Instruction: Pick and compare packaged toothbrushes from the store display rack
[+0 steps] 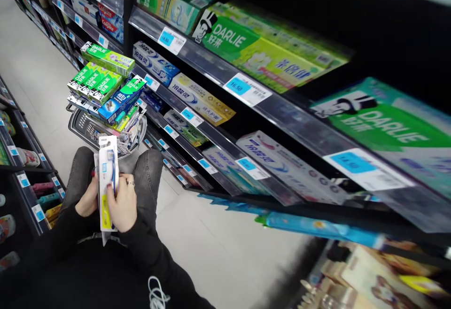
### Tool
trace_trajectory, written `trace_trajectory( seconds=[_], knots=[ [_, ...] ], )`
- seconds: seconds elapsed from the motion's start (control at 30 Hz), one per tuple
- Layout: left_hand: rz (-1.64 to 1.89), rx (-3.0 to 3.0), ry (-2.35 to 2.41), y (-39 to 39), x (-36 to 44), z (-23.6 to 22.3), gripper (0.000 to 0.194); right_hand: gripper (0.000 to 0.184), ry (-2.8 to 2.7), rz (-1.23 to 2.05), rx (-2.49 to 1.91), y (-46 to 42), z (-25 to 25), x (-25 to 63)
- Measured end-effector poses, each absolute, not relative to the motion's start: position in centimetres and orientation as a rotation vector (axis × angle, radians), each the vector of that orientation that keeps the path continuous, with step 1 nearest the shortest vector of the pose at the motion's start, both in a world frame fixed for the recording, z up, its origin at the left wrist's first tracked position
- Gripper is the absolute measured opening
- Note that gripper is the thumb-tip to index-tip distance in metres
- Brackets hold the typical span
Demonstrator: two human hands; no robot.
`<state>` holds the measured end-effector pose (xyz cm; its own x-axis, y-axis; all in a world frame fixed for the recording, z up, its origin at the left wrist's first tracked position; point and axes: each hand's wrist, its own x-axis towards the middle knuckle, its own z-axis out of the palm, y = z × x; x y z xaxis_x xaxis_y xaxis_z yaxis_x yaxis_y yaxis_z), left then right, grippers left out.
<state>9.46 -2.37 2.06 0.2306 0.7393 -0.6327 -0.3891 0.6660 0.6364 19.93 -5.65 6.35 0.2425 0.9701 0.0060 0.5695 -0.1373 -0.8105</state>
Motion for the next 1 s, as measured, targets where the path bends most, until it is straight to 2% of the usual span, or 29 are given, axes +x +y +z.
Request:
trace_trajectory(
  seconds=[0.13, 0.4, 0.5, 0.77, 0.87, 1.0],
  knots=[
    [0.804, 0.391, 1.081, -2.6, 9.7, 2.4, 0.048, 0.016, -1.273, 0.83, -1.71, -5.0, 5.6, 21.4],
    [0.774, 0.359, 1.101, -2.5, 10.1, 3.5, 0.047, 0.019, -1.115, 0.732, -1.733, -4.7, 6.2, 24.0],
    [0.798, 0.36, 1.115, -2.2, 9.9, 3.2, 0.048, 0.02, -0.976, 0.839, -1.618, -4.7, 6.7, 24.3],
    [0.884, 0.34, 1.214, -1.0, 8.6, 3.1, 0.043, 0.024, -0.33, 1.771, -0.488, -4.6, 7.3, 25.3],
    [0.896, 0.341, 1.207, -0.6, 7.9, 2.9, 0.042, 0.022, -0.278, 1.919, -0.056, -4.7, 5.6, 25.6],
    [0.9, 0.337, 1.218, -0.4, 7.5, 2.6, 0.04, 0.023, -0.216, 1.971, 0.146, -5.0, 3.2, 25.3]
  ],
)
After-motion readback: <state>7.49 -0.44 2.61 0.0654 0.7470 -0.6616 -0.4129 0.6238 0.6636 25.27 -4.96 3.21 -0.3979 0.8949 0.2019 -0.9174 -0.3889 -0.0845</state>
